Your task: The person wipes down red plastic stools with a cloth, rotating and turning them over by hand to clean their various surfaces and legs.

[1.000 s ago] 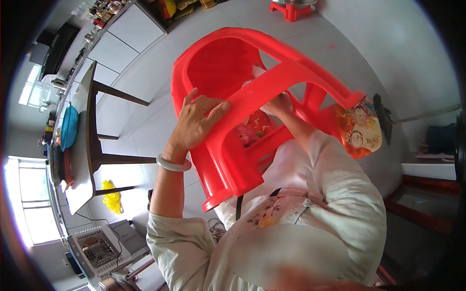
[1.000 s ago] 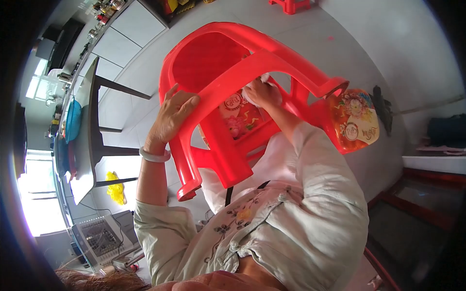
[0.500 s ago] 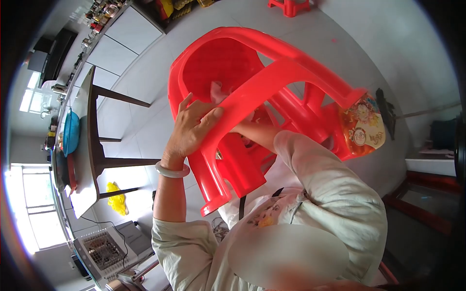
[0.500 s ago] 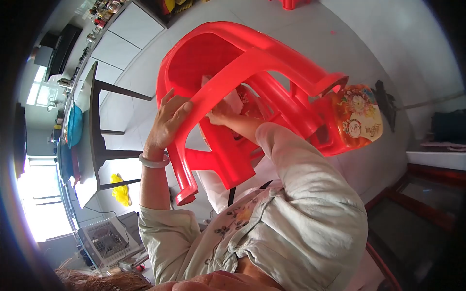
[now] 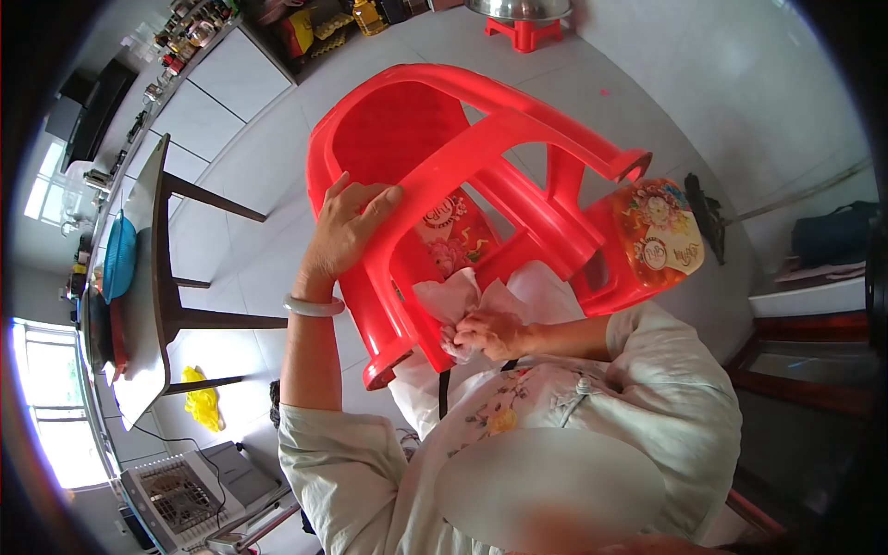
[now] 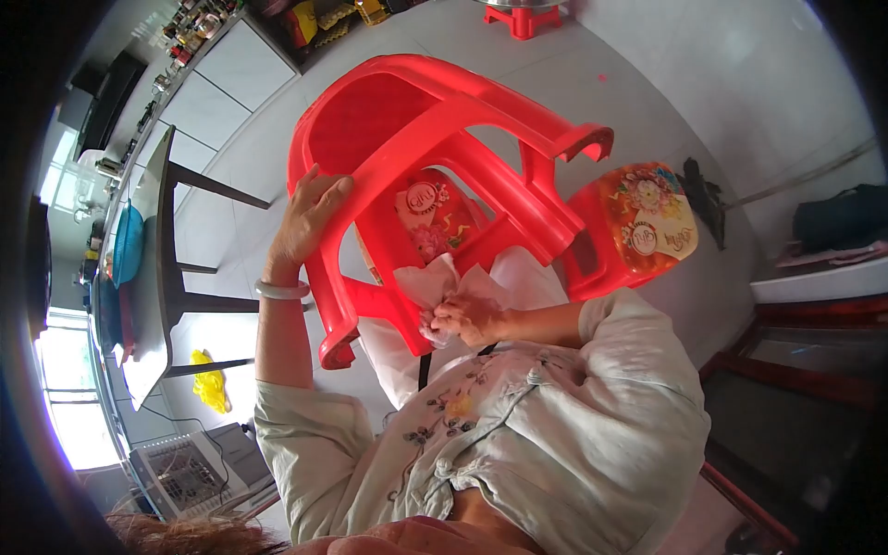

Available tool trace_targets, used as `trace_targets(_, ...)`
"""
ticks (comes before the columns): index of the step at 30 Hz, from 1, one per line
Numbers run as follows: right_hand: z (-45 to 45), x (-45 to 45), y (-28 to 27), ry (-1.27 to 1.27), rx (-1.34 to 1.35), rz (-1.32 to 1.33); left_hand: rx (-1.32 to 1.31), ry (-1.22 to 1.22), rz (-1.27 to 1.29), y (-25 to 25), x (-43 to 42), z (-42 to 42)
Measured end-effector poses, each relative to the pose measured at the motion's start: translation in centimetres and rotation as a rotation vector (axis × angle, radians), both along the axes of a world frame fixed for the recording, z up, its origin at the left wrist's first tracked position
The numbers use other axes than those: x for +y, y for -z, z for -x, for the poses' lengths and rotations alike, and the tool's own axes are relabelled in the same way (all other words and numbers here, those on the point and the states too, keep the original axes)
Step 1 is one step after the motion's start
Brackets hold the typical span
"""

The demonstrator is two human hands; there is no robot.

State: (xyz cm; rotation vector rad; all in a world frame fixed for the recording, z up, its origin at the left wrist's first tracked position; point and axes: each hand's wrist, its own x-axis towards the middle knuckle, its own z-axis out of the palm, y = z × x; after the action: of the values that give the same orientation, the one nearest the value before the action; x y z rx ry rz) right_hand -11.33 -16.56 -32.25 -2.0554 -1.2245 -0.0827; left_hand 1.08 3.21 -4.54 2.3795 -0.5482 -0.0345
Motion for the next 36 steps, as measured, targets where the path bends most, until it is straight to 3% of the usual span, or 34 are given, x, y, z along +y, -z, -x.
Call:
trace_targets(3, -1.9, -1.4, -2.0, 0.146, 0.273, 0.015, 0.031, -0.001, 0.024, 0.1, 0.7, -0.3)
trace_targets(4, -4.0, -1.5, -6.8, 0.044, 0.095, -0.199, 0.039, 0.014, 0.007, 0.4, 1.1, -0.6)
trace_targets(5, -5.5, -2.1, -7.4, 0.033, 0.356, -0.407, 0.047, 0.029, -0.009, 0.6, 1.2, -0.8)
trace_targets(6, -6.9, -3.6, -5.2, 0.341, 0.118, -0.116, 0.047, 0.029, -0.006, 0.6, 1.2, -0.7)
trace_targets(7, -9.6, -4.5, -4.1, 0.479, 0.121, 0.030, 0.045, 0.043, 0.012, 0.5, 1.0, -0.7)
trace_targets(8, -11.2, -5.5, -4.8, 0.640, -0.068, -0.065, 0.041, 0.060, 0.029, 0.4, 0.9, -0.7)
trace_targets(11, -13.8, -8.6, -3.7, 0.833, -0.287, 0.017, 0.053, 0.081, 0.048, 0.8, 0.9, -1.1)
trace_targets(12, -13.5, -9.0, -3.1, 0.836, -0.298, 0.017, 0.044, 0.085, 0.051, 0.6, 0.7, -1.2)
trace_targets(14, -11.0, -9.2, -1.7, 0.722, -0.343, 0.356, 0.027, 0.051, -0.004, 0.4, 0.1, -0.9)
trace_targets(17, -7.8, -9.3, -1.6, 0.709, -0.319, 0.448, 0.028, 0.056, -0.023, -0.4, -0.6, -0.9)
trace_targets(21, -4.2, -11.7, -1.2, 0.650, -0.297, 0.375, -0.009, 0.046, 0.013, -0.3, -0.6, -1.2)
trace_targets(23, -3.6, -12.7, -2.0, 0.574, 0.062, 0.025, 0.060, 0.003, 0.036, -0.6, -0.5, -0.9)
trace_targets(24, -3.8, -13.4, -4.6, 0.598, 0.526, -0.060, 0.057, 0.001, 0.039, -0.5, -0.4, -0.8)
trace_targets(25, -3.7, -14.0, -6.8, 0.595, 0.523, -0.059, 0.067, -0.039, 0.120, -0.2, -0.3, -0.7)
trace_targets(27, -3.6, -15.2, -9.8, 0.755, 1.067, -0.755, 0.072, -0.084, 0.200, 0.3, 0.0, -0.7)
trace_targets(29, -4.6, -17.7, -10.5, 0.881, 1.141, -0.903, -0.029, -0.085, 0.221, 0.7, 0.5, -0.9)
trace_targets(30, -4.9, -18.0, -11.9, 0.873, 1.139, -0.901, -0.034, -0.090, 0.221, 0.9, 0.5, -0.9)
trace_targets(32, -4.8, -18.2, -15.3, 0.744, 1.129, -1.209, -0.120, -0.185, 0.259, 1.1, 0.7, -0.9)
trace_targets(36, -5.3, -17.1, -15.1, 0.783, 1.218, -1.228, -0.040, -0.376, 0.375, 1.6, 1.4, -1.2)
